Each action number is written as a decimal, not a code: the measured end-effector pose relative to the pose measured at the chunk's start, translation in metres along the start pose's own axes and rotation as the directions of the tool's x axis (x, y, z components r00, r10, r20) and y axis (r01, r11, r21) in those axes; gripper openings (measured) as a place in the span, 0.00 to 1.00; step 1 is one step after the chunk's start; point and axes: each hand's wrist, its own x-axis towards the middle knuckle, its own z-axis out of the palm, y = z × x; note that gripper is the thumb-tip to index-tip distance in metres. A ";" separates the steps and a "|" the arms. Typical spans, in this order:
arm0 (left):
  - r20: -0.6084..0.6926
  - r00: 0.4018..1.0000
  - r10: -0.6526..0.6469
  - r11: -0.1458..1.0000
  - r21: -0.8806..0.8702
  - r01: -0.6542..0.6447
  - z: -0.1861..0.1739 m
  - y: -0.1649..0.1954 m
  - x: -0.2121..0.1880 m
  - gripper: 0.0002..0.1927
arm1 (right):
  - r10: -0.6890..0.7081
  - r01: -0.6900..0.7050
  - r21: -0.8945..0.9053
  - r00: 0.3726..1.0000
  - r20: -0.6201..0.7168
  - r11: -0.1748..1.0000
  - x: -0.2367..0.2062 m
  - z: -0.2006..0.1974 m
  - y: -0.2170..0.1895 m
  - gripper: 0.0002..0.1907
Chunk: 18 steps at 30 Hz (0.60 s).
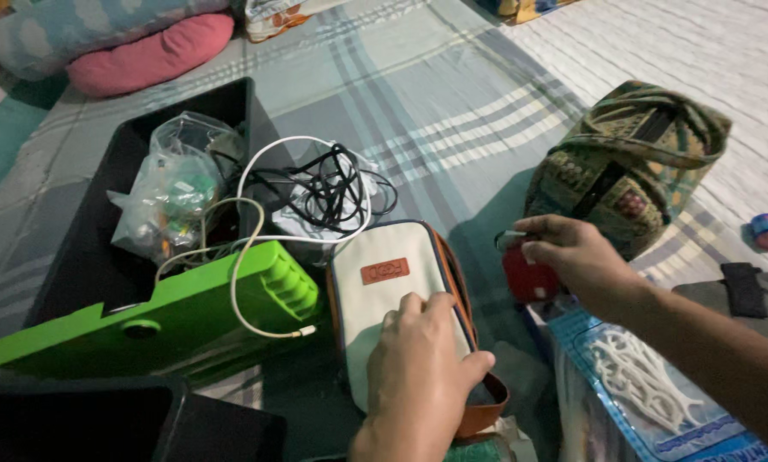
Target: The person empties the contents of a black drawer bin onto the bed, sorting through papers, envelopes, a phone case, cables and small items. They place small objects into ziplock bags, pack items into a small pouch, and press the pouch closed at the end.
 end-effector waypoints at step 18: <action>-0.019 1.000 -0.009 0.997 0.071 0.010 0.005 -0.002 0.003 0.31 | -0.014 -0.026 -0.417 0.996 -0.091 0.909 -0.001 0.024 0.022 0.22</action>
